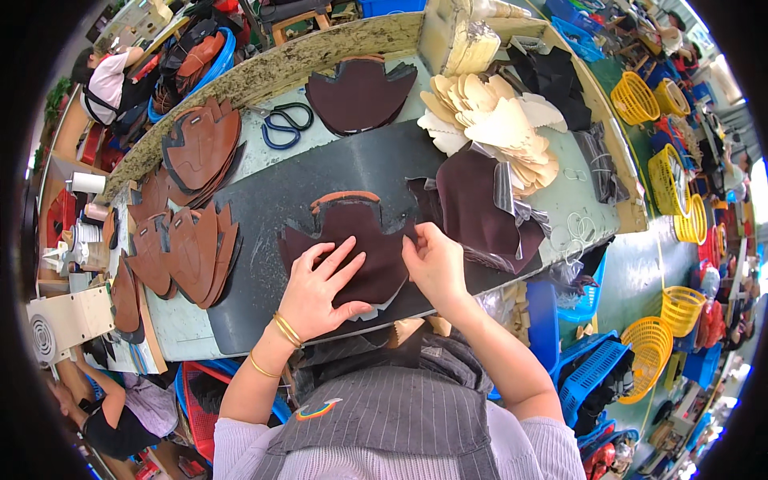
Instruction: The person assembles shoe upper components by unpacking fabric pieces, attaching reinforcement inserts onto leather base pieces, layering fabric covers over them, and pressing the layers together by hand.
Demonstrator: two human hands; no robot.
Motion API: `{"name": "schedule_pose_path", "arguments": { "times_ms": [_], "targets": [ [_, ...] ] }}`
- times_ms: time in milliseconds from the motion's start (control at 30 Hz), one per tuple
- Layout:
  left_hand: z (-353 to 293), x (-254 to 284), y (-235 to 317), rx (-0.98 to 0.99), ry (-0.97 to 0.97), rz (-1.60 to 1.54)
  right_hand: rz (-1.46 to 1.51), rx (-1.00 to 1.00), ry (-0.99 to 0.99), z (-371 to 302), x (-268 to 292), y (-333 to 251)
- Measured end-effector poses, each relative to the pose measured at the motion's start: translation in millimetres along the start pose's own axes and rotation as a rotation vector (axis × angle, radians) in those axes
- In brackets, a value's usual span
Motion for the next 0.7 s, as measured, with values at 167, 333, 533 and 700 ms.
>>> {"name": "schedule_pose_path", "arguments": {
  "times_ms": [167, 333, 533, 700],
  "targets": [
    [-18.2, 9.3, 6.2, -0.020, -0.063, -0.069, -0.636, 0.254, 0.195, -2.4, 5.7, 5.1],
    [-36.7, 17.7, -5.9, -0.076, -0.061, -0.119, -0.847, 0.515, 0.046, -35.7, 36.2, -19.6],
    [-42.2, 13.0, -22.6, -0.193, -0.058, 0.018, -0.913, 0.985, -0.472, -29.5, 9.3, -32.1],
    [-20.1, 15.1, -28.8, -0.351, 0.001, 0.055, -0.933, 0.959, -0.528, -21.4, 17.7, -34.6]
  ]
}}
Point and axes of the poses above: each hand's wrist, its own z-axis towards the middle knuckle, its own x-axis out of the back of the hand, y = z × x, the point moved 2 cm from there along z, towards the middle knuckle, and after that the axes turned 15 degrees about -y, right-handed, at the moved point
